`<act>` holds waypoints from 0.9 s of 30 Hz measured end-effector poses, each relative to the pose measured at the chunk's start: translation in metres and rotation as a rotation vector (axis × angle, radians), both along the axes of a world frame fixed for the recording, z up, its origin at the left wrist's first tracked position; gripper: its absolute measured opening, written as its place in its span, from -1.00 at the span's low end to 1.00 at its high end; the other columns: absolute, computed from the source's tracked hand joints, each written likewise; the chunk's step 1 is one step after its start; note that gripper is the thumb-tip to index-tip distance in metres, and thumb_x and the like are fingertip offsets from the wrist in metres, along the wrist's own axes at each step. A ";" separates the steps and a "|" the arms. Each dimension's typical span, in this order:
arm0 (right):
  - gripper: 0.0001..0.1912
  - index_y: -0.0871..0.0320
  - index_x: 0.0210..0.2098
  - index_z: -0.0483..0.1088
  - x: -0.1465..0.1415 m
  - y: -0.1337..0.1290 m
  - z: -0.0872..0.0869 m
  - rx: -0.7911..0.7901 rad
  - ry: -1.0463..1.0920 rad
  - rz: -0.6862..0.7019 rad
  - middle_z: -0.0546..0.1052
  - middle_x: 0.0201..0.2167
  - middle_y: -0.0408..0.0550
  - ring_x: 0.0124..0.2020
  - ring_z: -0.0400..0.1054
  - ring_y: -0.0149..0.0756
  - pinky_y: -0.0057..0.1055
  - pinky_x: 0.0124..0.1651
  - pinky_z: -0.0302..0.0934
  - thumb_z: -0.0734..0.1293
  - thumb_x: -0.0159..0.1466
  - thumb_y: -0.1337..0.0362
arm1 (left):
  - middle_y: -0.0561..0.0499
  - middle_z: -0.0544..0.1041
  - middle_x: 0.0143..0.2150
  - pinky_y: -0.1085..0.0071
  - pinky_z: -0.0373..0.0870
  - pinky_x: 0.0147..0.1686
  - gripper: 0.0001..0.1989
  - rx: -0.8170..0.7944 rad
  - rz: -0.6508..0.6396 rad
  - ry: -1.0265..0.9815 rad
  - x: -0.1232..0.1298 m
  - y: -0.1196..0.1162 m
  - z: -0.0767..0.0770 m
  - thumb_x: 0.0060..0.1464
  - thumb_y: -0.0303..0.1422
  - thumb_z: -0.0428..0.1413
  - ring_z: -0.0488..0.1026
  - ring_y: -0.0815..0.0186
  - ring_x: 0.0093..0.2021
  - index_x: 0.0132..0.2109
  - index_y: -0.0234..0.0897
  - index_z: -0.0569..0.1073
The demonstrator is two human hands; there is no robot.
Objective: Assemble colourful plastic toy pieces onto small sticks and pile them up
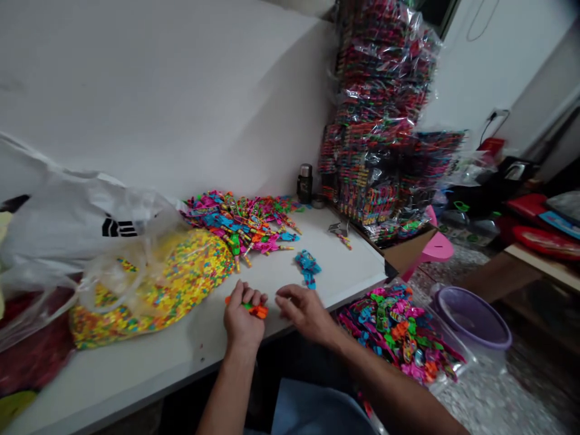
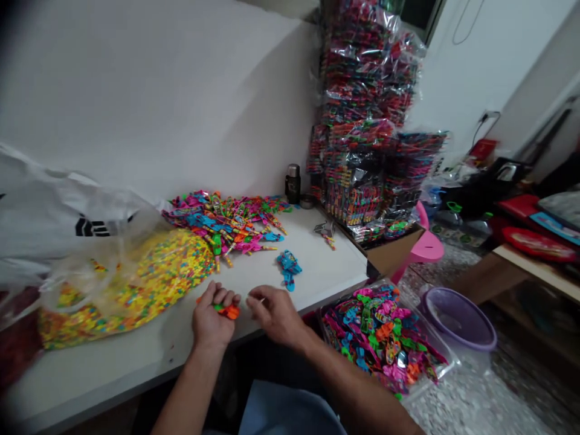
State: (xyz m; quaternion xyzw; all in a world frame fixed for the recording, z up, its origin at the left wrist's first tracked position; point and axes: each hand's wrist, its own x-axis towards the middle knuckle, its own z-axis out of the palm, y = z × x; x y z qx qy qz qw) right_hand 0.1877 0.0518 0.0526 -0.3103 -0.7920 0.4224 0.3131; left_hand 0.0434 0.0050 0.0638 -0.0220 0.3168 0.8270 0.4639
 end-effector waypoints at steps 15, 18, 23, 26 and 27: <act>-0.76 0.32 -0.15 0.34 0.098 0.149 -0.017 0.177 -0.377 -0.596 0.46 -0.25 0.27 -0.22 0.36 -0.13 -0.24 -0.14 0.13 0.20 0.39 0.23 | 0.18 -0.01 -0.63 0.52 -0.15 -0.72 -0.66 0.171 0.049 -0.301 -0.026 -0.036 0.005 0.22 -0.23 0.07 -0.06 0.48 -0.70 -0.43 -0.27 0.13; -0.70 0.24 -0.01 0.23 0.072 0.087 -0.016 0.106 -0.193 -0.398 0.46 -0.34 0.03 -0.39 0.34 -0.33 -0.40 -0.25 0.20 0.12 0.45 0.13 | 0.18 -0.01 -0.63 0.53 -0.14 -0.72 -0.65 0.216 0.081 -0.358 -0.028 -0.036 0.009 0.23 -0.23 0.06 -0.03 0.48 -0.69 -0.43 -0.27 0.12; -0.73 0.13 0.07 0.32 0.013 -0.041 -0.012 0.073 0.151 0.010 0.46 -0.12 -0.02 -0.13 0.36 -0.37 -0.44 -0.05 0.24 0.15 0.45 0.22 | 0.18 0.03 -0.64 0.54 -0.12 -0.72 -0.69 0.290 0.096 -0.417 -0.025 -0.039 0.020 0.26 -0.26 0.02 -0.01 0.48 -0.69 -0.41 -0.27 0.15; -0.68 0.12 0.15 0.32 -0.010 -0.075 -0.014 0.096 0.257 0.108 0.45 -0.08 -0.01 -0.07 0.34 -0.36 -0.42 0.01 0.23 0.17 0.43 0.34 | 0.17 0.04 -0.64 0.53 -0.12 -0.72 -0.68 0.306 0.092 -0.426 -0.022 -0.045 0.026 0.28 -0.25 0.00 -0.01 0.47 -0.69 -0.41 -0.27 0.16; -0.67 0.12 0.16 0.32 -0.013 -0.078 -0.015 0.109 0.269 0.123 0.46 -0.10 0.00 -0.09 0.34 -0.36 -0.42 -0.02 0.24 0.17 0.43 0.36 | 0.17 0.04 -0.64 0.53 -0.12 -0.72 -0.68 0.305 0.095 -0.427 -0.021 -0.047 0.027 0.28 -0.25 0.00 -0.01 0.47 -0.69 -0.41 -0.27 0.15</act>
